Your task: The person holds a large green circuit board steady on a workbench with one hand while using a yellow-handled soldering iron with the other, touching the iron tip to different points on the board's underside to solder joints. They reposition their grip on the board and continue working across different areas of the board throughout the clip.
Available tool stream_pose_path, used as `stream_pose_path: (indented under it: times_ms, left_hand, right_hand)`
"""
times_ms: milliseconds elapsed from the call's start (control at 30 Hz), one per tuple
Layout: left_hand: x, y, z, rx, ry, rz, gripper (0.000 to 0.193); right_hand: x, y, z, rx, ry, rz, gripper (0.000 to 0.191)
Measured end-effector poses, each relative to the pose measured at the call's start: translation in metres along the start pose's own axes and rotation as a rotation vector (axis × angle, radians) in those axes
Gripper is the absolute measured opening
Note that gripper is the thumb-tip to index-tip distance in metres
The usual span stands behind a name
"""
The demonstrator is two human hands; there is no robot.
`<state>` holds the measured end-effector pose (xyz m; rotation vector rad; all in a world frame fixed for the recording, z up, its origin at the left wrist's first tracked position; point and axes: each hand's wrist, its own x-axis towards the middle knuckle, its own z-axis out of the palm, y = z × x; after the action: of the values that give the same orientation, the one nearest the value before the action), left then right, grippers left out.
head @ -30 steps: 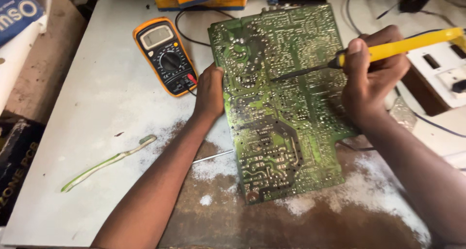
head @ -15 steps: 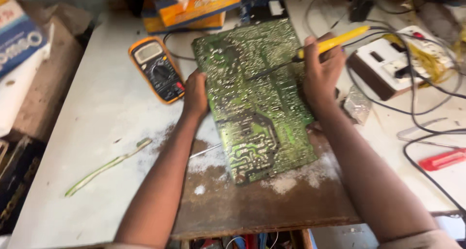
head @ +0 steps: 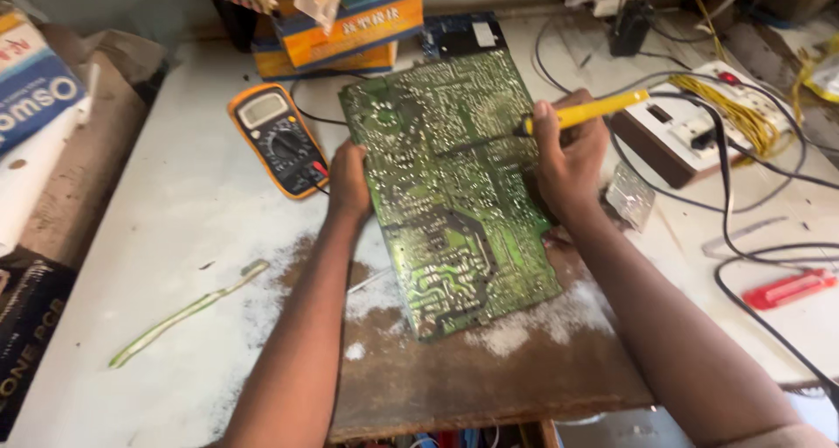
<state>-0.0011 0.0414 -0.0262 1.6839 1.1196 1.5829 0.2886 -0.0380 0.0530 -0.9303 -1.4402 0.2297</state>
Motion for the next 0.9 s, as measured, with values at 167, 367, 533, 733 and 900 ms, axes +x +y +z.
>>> stream_pose_path:
  times_ms: [167, 367, 533, 733, 900]
  left_hand:
    - [-0.004, 0.006, -0.002, -0.143, -0.066, -0.1, 0.038]
    - [-0.003, 0.02, 0.0, -0.124, -0.074, -0.059, 0.039]
    - [-0.003, 0.025, -0.001, -0.046, -0.062, -0.015, 0.039]
    - [-0.003, 0.023, 0.0, -0.015, -0.059, 0.012, 0.04]
    - [-0.002, 0.023, -0.002, -0.012, -0.074, -0.01, 0.038]
  right_hand:
    - [-0.006, -0.004, -0.005, 0.062, -0.012, 0.026, 0.02]
    - [-0.005, -0.005, -0.007, 0.103, -0.014, 0.036, 0.021]
    - [-0.002, -0.006, -0.008, 0.142, -0.023, 0.035, 0.02]
    - [0.0, -0.008, -0.01, 0.227, 0.007, 0.112, 0.022]
    - [0.006, -0.006, -0.013, 0.467, 0.133, 0.244, 0.024]
